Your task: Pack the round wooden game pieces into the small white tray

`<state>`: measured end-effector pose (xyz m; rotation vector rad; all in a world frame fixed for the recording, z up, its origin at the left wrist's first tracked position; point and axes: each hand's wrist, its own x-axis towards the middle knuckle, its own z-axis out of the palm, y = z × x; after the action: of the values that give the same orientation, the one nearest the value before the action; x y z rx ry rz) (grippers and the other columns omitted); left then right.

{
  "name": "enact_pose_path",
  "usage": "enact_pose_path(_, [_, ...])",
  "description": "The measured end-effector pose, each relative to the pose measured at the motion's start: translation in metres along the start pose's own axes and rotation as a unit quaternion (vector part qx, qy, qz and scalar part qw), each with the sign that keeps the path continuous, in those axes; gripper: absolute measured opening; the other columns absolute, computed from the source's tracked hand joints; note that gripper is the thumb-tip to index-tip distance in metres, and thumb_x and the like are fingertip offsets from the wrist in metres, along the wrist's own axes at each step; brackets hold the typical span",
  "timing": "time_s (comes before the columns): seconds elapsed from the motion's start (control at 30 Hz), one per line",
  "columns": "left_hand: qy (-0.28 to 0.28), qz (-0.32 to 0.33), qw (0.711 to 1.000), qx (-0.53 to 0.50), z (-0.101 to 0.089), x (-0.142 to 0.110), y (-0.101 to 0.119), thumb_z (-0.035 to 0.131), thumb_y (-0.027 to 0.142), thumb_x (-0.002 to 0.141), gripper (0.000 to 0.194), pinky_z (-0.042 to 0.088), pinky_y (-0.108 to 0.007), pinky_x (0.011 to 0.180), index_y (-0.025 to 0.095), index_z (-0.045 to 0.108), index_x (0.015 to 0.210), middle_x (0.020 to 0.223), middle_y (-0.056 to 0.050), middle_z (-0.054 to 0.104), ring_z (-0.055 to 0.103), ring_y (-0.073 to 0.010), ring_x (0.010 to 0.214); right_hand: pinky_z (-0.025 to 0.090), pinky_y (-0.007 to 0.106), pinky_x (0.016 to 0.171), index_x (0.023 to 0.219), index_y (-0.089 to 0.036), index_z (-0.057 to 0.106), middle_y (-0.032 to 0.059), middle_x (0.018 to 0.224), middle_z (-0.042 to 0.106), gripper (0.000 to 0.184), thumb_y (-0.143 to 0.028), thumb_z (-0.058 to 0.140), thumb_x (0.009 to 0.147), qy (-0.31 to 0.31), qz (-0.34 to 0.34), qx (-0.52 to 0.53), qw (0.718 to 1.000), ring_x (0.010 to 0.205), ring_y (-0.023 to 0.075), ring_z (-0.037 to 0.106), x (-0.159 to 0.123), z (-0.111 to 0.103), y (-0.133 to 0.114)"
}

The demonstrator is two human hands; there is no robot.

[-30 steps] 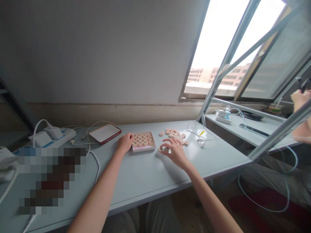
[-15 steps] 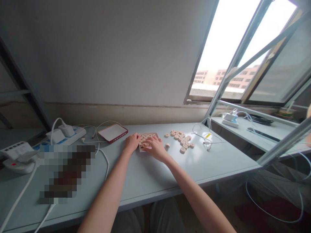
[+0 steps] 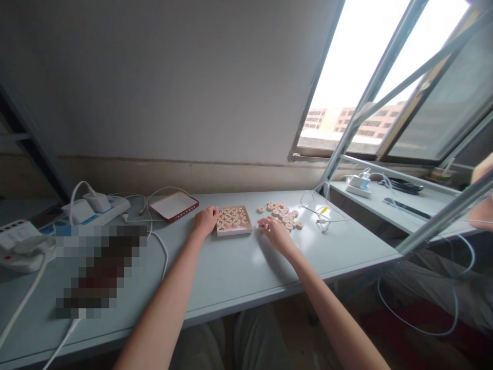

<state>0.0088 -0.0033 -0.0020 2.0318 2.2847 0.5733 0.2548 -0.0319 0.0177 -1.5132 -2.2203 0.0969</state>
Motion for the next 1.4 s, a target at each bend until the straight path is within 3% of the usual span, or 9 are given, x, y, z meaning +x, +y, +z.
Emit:
enact_pose_path(0.13, [-0.002, 0.001, 1.000, 0.007, -0.001, 0.000, 0.000, 0.029, 0.037, 0.086, 0.034, 0.037, -0.025, 0.063, 0.019, 0.058, 0.090, 0.084, -0.008, 0.065, 0.059, -0.0193, 0.078, 0.042, 0.026, 0.065, 0.091, -0.016, 0.064, 0.0061, 0.081, 0.064, 0.020, -0.020, 0.049, 0.079, 0.011, 0.029, 0.117, 0.993, 0.073, 0.0172, 0.058, 0.001, 0.003, 0.007])
enact_pose_path(0.23, [-0.002, 0.002, 1.000, 0.014, -0.001, 0.001, 0.001, 0.029, 0.036, 0.086, 0.034, 0.037, -0.024, 0.061, 0.019, 0.058, 0.089, 0.083, -0.007, 0.066, 0.060, -0.0185, 0.077, 0.045, 0.026, 0.062, 0.096, -0.016, 0.062, 0.0056, 0.079, 0.066, 0.024, -0.027, 0.047, 0.080, -0.015, 0.043, 0.270, 0.962, 0.068, 0.0160, 0.060, 0.007, 0.003, 0.004])
enact_pose_path(0.33, [-0.001, 0.004, 1.000, 0.021, 0.001, 0.002, 0.000, 0.029, 0.037, 0.086, 0.033, 0.037, -0.024, 0.062, 0.020, 0.057, 0.090, 0.083, -0.007, 0.066, 0.060, -0.0182, 0.077, 0.045, 0.026, 0.063, 0.101, -0.017, 0.058, 0.0040, 0.080, 0.065, 0.028, -0.030, 0.052, 0.077, -0.018, 0.006, 0.355, 0.935, 0.069, 0.0151, 0.061, 0.015, 0.003, -0.008])
enact_pose_path(0.53, [0.011, 0.015, 0.999, 0.036, 0.004, 0.002, -0.002, 0.027, 0.039, 0.087, 0.036, 0.037, -0.025, 0.061, 0.019, 0.057, 0.091, 0.083, -0.008, 0.065, 0.060, -0.0187, 0.076, 0.032, 0.031, 0.076, 0.076, -0.022, 0.061, -0.0016, 0.077, 0.066, 0.011, -0.033, 0.061, 0.072, 0.005, -0.028, 0.191, 0.981, 0.075, 0.0155, 0.057, 0.025, 0.013, -0.047])
enact_pose_path(0.73, [0.004, 0.014, 0.999, 0.031, 0.003, 0.002, -0.001, 0.028, 0.037, 0.087, 0.034, 0.036, -0.025, 0.060, 0.020, 0.057, 0.090, 0.083, -0.008, 0.065, 0.060, -0.0187, 0.076, 0.027, 0.029, 0.071, 0.073, -0.025, 0.063, -0.0017, 0.078, 0.064, 0.015, -0.039, 0.060, 0.074, -0.004, -0.012, 0.101, 0.995, 0.082, 0.0176, 0.053, 0.029, 0.033, -0.061])
enact_pose_path(0.87, [0.006, 0.015, 0.999, 0.027, 0.003, 0.002, -0.001, 0.028, 0.037, 0.087, 0.033, 0.036, -0.025, 0.060, 0.019, 0.056, 0.090, 0.082, -0.008, 0.065, 0.060, -0.0189, 0.076, 0.026, 0.029, 0.072, 0.082, -0.029, 0.065, 0.0004, 0.093, 0.060, 0.016, -0.042, 0.057, 0.076, 0.024, -0.021, 0.042, 0.999, 0.089, 0.0193, 0.048, 0.027, 0.035, -0.061])
enact_pose_path(0.97, [0.003, 0.011, 1.000, 0.027, 0.002, 0.001, -0.001, 0.028, 0.037, 0.087, 0.034, 0.036, -0.025, 0.060, 0.019, 0.056, 0.090, 0.082, -0.008, 0.065, 0.060, -0.0187, 0.077, 0.026, 0.030, 0.072, 0.088, -0.027, 0.063, 0.0015, 0.092, 0.060, 0.022, -0.043, 0.051, 0.080, 0.024, -0.025, 0.024, 0.999, 0.086, 0.0180, 0.049, 0.024, 0.032, -0.060])
enact_pose_path(1.17, [-0.007, 0.002, 1.000, 0.013, -0.004, -0.001, 0.003, 0.029, 0.036, 0.086, 0.033, 0.037, -0.025, 0.061, 0.019, 0.057, 0.089, 0.083, -0.008, 0.065, 0.060, -0.0194, 0.077, 0.026, 0.032, 0.070, 0.074, -0.022, 0.061, 0.0039, 0.084, 0.059, 0.028, -0.040, 0.043, 0.085, 0.040, -0.035, -0.032, 0.998, 0.081, 0.0191, 0.047, 0.019, 0.029, -0.061])
enact_pose_path(1.4, [-0.008, 0.000, 1.000, 0.008, -0.003, -0.001, 0.002, 0.030, 0.036, 0.086, 0.032, 0.037, -0.025, 0.062, 0.019, 0.057, 0.090, 0.084, -0.009, 0.065, 0.060, -0.0193, 0.078, 0.025, 0.033, 0.070, 0.074, -0.020, 0.060, 0.0066, 0.086, 0.058, 0.031, -0.034, 0.037, 0.088, 0.055, -0.086, -0.084, 0.991, 0.081, 0.0197, 0.045, 0.015, 0.030, -0.067])
